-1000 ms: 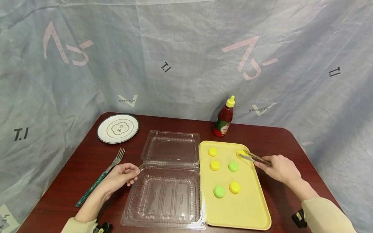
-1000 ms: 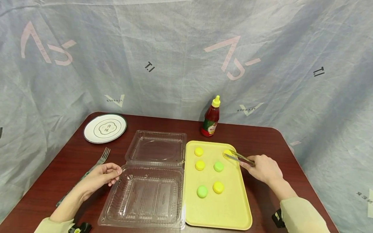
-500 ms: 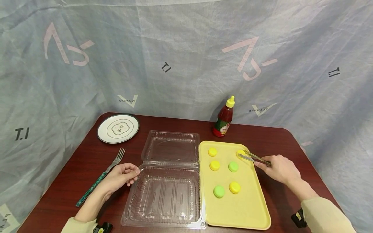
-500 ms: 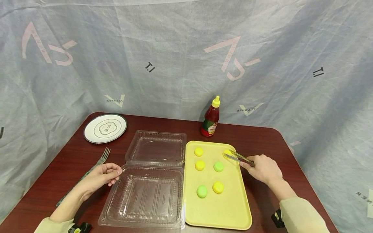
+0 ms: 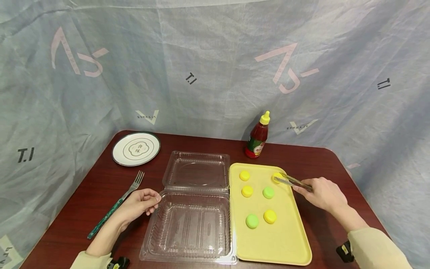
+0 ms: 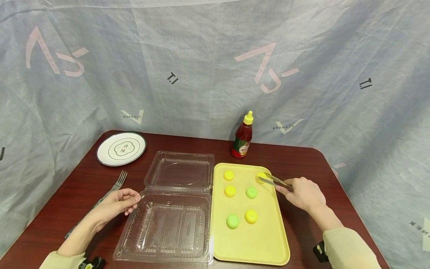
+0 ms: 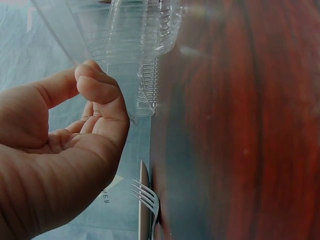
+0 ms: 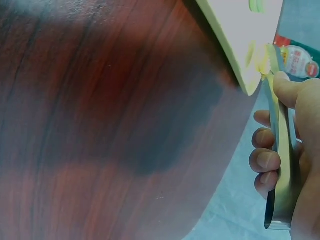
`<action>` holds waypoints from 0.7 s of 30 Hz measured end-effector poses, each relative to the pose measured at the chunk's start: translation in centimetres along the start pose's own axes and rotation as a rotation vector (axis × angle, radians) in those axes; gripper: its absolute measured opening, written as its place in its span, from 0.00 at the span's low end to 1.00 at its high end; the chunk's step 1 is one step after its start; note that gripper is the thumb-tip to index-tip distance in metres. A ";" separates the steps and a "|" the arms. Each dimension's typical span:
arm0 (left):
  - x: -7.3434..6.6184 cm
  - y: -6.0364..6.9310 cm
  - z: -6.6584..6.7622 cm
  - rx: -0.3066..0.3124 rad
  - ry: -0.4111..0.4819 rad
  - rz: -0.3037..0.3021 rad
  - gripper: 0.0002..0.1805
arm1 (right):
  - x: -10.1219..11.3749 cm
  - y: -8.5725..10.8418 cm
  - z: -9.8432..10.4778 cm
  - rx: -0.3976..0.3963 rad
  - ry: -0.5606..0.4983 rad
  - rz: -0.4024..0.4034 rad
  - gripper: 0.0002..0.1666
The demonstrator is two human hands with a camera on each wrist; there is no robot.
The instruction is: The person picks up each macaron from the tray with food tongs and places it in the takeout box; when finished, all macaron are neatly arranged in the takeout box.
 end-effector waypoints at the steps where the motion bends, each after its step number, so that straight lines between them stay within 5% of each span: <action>1: 0.0 0.0 0.0 0.000 0.001 0.001 0.10 | 0.1 0.0 0.1 -0.003 0.000 0.004 0.28; 21: 0.1 0.0 0.0 -0.004 -0.001 0.002 0.11 | 3.8 -0.9 2.6 -0.102 0.064 0.132 0.21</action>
Point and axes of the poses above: each hand's wrist, its own y-axis away from the middle knuckle, its own z-axis out of the back of the hand, x = y × z, the point moved 5 cm from there along -y, towards the middle knuckle, and after that the axes turned 10 degrees about z, right-handed, at the moved point
